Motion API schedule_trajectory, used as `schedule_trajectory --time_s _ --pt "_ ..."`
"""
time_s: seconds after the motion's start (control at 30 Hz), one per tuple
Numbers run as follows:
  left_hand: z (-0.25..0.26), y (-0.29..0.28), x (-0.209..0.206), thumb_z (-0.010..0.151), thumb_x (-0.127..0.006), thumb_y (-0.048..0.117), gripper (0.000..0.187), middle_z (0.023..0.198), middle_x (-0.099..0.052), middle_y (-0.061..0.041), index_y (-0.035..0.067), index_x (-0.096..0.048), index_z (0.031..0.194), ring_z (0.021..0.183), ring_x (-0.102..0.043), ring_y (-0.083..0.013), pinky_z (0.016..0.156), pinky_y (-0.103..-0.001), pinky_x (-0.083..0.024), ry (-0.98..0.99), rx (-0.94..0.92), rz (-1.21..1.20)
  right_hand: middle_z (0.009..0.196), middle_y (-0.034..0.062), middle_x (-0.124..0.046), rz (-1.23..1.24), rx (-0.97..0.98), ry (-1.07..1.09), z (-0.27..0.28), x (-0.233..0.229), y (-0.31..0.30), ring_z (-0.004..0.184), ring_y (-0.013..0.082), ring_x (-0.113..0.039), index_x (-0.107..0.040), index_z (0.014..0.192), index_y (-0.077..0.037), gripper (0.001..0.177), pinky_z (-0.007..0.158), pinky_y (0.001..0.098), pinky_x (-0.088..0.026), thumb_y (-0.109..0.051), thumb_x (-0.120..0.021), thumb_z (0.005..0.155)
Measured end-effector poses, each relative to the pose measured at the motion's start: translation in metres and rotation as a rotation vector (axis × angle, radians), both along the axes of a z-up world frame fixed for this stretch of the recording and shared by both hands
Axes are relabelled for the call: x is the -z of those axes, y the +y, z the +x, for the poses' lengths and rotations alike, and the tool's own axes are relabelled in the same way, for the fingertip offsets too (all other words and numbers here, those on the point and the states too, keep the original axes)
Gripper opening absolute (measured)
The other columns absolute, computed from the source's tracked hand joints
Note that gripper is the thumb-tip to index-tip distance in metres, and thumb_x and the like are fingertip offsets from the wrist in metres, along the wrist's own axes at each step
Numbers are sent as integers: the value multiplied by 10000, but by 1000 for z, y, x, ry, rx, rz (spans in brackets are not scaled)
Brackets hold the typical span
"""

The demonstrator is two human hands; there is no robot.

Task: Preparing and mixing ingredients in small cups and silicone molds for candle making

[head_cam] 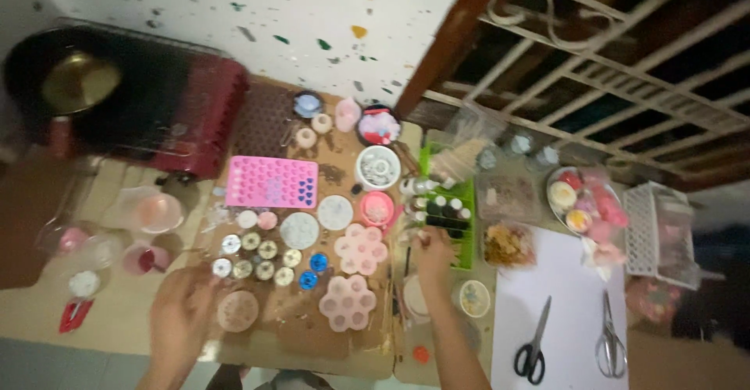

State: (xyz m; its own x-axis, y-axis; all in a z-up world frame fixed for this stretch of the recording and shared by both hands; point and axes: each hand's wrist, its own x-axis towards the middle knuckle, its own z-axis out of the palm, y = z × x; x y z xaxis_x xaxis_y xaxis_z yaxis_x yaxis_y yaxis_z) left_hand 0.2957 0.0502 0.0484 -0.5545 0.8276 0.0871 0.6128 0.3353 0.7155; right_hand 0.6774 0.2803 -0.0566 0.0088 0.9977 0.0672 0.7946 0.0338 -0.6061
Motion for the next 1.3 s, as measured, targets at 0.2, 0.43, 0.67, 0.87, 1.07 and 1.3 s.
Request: schedule_trajectory --time_s 0.2,0.43,0.67,0.87,1.07,1.3 --pt "-56 -74 38 1007 -594 125 185 1020 -681 -164 -24 -626 1113 812 -662 -259 705 -370 -561 -89 -336 -139 1170 189 -638 -73 50 -151 -41 -81 -21 799 258 -638 -581 1389 28 596 721 370 -552 -228 -748 877" --pt "-122 -73 131 754 -734 139 609 1190 -649 -194 -8 -573 1323 992 -640 -342 868 -435 -530 -46 -284 -23 850 15 -707 101 -191 337 -188 -37 -111 692 149 -596 -756 915 -99 201 615 277 -493 11 -663 775" --pt "-167 -36 119 615 -947 170 884 1351 -634 -126 105 -553 1404 1248 -610 -302 1116 -487 -483 -233 -50 -77 1005 54 -674 -542 -600 266 -396 5 -194 836 147 -634 -321 1597 -94 855 743 239 -572 20 -691 834" --pt "-190 -19 179 664 -789 131 752 1340 -662 -91 95 -576 1384 1184 -660 -271 1024 -364 -503 -247 115 214 880 54 -816 -329 -515 539 -442 33 -190 662 132 -648 -787 1084 -25 249 634 248 -534 -133 -733 866" --pt "-190 -27 202 648 -829 77 572 1132 -705 -46 128 -669 1194 927 -718 -227 789 -329 -576 -107 136 90 992 90 -749 -118 -658 -33 -445 -28 -193 774 275 -661 -760 1135 -119 272 695 377 -526 -242 -617 938" --pt "-199 2 130 545 -938 223 690 1132 -706 -17 107 -659 1166 1096 -651 -211 1090 -429 -464 -46 347 355 862 61 -764 -85 -647 -142 -443 -140 -188 657 188 -660 -770 1108 -125 223 644 295 -559 -153 -652 921"
